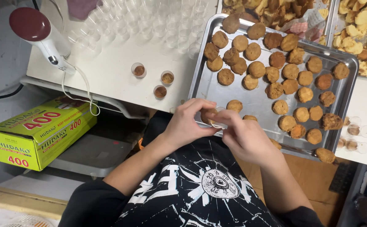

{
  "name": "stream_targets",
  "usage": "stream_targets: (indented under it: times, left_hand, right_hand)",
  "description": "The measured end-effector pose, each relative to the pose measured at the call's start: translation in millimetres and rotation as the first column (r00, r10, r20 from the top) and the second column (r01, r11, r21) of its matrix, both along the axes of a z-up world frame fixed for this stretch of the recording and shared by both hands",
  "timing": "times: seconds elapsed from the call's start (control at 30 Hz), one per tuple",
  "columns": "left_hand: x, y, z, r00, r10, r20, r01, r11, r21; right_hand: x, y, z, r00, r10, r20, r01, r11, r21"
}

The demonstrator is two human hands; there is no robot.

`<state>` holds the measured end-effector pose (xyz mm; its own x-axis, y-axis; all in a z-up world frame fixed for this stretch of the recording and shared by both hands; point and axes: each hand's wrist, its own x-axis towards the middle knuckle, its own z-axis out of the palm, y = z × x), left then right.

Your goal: Packing small cookies or fried dough balls from a metal tray into plastic cups.

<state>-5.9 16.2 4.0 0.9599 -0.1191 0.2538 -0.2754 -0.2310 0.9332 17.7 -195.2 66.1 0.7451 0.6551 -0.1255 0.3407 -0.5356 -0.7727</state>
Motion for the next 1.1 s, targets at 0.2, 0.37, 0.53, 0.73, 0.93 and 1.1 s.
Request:
stream_targets:
  times: [0.2,0.37,0.53,0.73,0.93,1.1]
  left_hand:
    - [2,4,1,0.999,0.020,-0.041,-0.022,0.999,-0.029]
    - [1,3,8,0.999,0.050,-0.002,-0.050,0.999,0.007]
    - [1,4,13,0.995,0.066,-0.078,-0.058,0.994,0.097]
    - [4,0,14,0.979,-0.014,-0.203,0.005,0.999,-0.044]
    - [7,2,11,0.997,-0.036,-0.067,0.033,0.998,-0.047]
    - [6,2,10,0.992,0.018,0.123,-0.024,0.998,0.050]
  right_hand:
    - [9,6,5,0.996,0.078,0.035,-0.077,0.996,-0.043]
    - [11,11,11,0.978,0.000,0.207,0.020,0.996,-0.092]
    - [16,14,13,0.972,0.129,0.195,-0.100,0.984,-0.150]
    - [11,7,12,0.941,0.001,0.338,0.008,1.000,-0.026]
    - [9,11,30,0.965,-0.004,0.261,0.046,0.986,-0.157]
    - [12,15,22,0.974,0.073,0.215,-0.025,0.975,-0.219]
